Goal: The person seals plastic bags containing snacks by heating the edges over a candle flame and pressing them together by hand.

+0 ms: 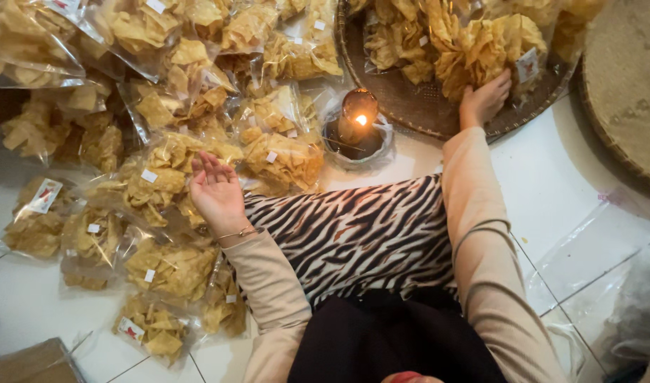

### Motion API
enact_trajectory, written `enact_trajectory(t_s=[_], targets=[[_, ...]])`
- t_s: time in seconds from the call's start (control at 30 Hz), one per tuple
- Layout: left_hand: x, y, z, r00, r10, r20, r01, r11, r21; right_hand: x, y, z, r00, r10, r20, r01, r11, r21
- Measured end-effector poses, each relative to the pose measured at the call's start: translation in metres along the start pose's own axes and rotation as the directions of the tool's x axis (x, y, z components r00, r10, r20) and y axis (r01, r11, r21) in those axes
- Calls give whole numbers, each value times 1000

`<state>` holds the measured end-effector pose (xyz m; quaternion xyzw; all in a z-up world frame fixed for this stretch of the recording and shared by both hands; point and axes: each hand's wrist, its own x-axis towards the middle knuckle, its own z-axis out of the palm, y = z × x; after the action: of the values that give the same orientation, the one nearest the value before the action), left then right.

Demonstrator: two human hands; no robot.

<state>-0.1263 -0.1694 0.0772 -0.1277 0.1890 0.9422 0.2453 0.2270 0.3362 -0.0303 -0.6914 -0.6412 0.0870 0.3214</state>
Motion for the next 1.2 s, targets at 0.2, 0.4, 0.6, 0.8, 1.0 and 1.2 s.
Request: enact_trajectory(t_s=[0.2,0.4,0.6,0.8,1.0,1.2], targets=[[-4,-4,7,1000,19,2,-19,1000,5,10,1,-8,999,-34,12,35,988,-153],[-1,-9,5,999,-11,31,11,1000,-14,8,7,-3,993,-119,-24,120,992,39],[4,-17,0,999,-16,48,16,1000,2,6,-1,-1,926,-339,-167,351,935,49],[8,-15,-7,997,-37,64,39,999,-16,1,-20,-15,947,-313,-73,319,943,90],[9,-18,-7,990,-58,128,62,998,-32,-14,-66,-37,878,-353,-323,435,870,231],[-4,-18,12,993,-17,115,9,998,67,-49,-105,-86,982,-98,-161,182,717,673]])
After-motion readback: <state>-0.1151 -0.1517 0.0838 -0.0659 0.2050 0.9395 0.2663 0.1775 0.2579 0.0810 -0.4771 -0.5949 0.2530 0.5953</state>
